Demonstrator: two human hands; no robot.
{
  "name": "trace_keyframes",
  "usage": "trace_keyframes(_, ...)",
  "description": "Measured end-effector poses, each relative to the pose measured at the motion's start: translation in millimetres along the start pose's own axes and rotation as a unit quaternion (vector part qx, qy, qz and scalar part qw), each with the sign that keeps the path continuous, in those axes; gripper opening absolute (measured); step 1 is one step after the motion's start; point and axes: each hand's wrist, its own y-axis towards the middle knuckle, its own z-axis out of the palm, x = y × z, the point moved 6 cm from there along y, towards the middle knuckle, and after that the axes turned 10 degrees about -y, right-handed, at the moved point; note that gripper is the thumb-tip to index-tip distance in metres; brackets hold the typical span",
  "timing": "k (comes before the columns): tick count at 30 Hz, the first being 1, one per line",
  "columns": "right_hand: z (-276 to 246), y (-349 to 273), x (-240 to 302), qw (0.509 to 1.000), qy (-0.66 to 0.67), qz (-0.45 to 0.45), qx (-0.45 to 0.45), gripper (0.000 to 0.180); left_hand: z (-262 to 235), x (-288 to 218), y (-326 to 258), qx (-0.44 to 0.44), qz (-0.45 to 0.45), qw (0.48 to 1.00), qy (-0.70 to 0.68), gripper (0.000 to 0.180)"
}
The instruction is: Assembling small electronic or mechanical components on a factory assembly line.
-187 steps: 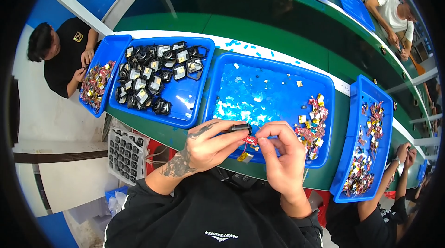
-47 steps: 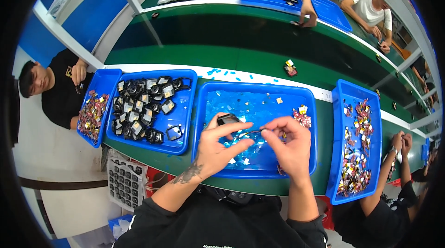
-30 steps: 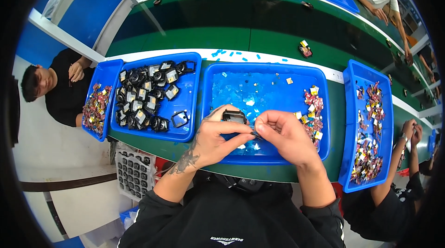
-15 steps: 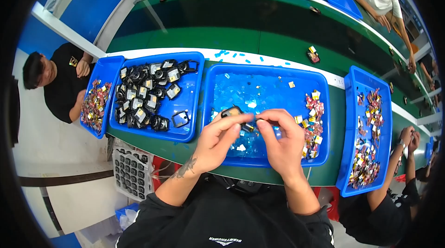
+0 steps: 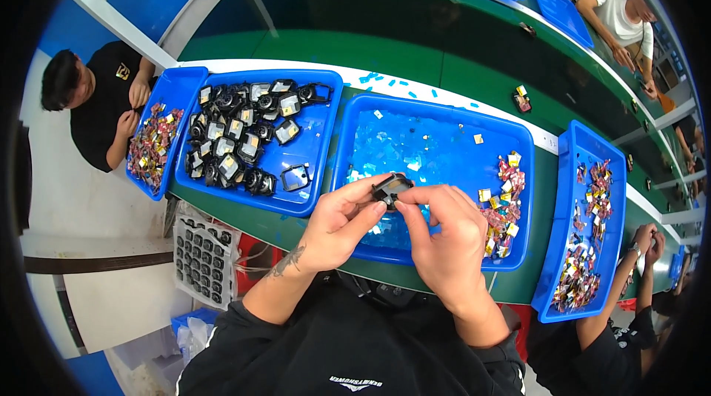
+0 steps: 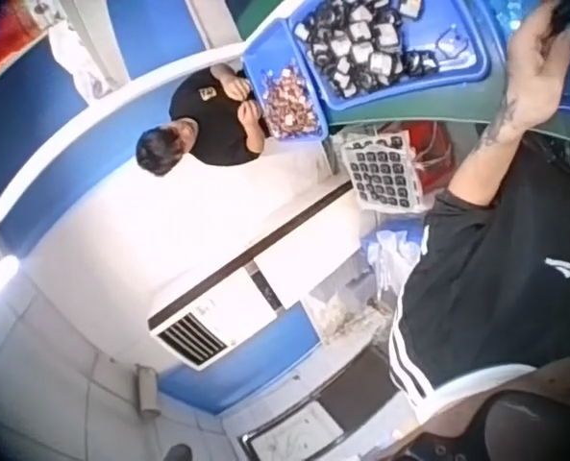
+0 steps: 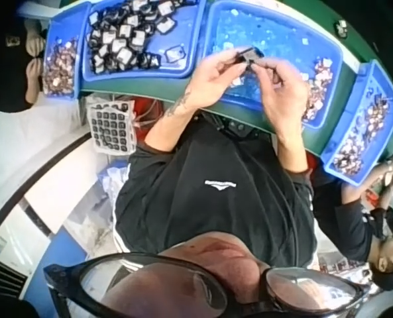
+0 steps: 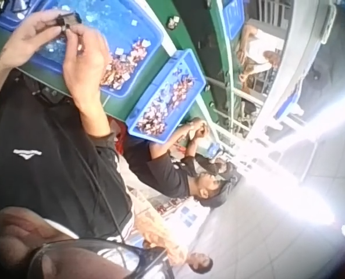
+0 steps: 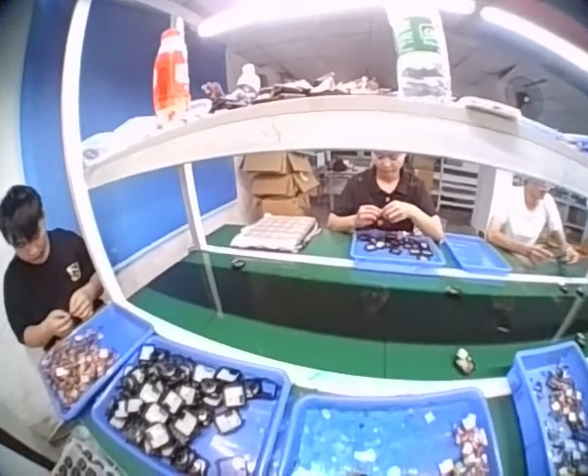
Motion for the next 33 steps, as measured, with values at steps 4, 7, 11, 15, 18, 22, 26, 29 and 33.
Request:
trace_keyframes(4,-2,2,14,0.998,-0.008,-0.057,-0.018,0.011,4,3,2,0.027,-0.018,0.996,-0.08,0.042)
trace_keyframes(7,1,4,14,0.999,-0.006,-0.05,-0.009,0.011,6,2,2,0.004,-0.008,0.994,-0.111,0.044)
trace_keyframes(11,4,5,10,1.0,0.002,-0.018,0.017,0.009,4,6,-1,0.018,-0.007,0.996,-0.088,0.044)
trace_keyframes(15,6,8,4,0.999,0.034,0.013,0.033,0.009,2,7,0,0.01,-0.008,0.998,-0.061,0.044)
trace_keyframes(18,7,9,3,0.998,0.058,0.019,0.03,0.009,2,7,0,0.007,-0.015,0.998,-0.053,0.044)
trace_keyframes(22,10,11,-1,0.997,0.057,0.024,0.055,0.009,-1,10,-2,0.005,-0.016,0.999,-0.027,0.044)
trace_keyframes(26,10,13,4,0.999,0.02,-0.027,0.039,0.009,0,9,-4,0.001,-0.022,0.999,-0.023,0.044)
trace_keyframes(29,5,14,7,0.998,0.034,-0.024,0.037,0.018,1,2,-6,0.003,-0.021,1.0,0.023,0.044)
trace_keyframes(33,6,17,0,0.998,-0.025,-0.004,0.061,0.025,1,3,-6,0.008,-0.018,1.0,-0.016,0.041)
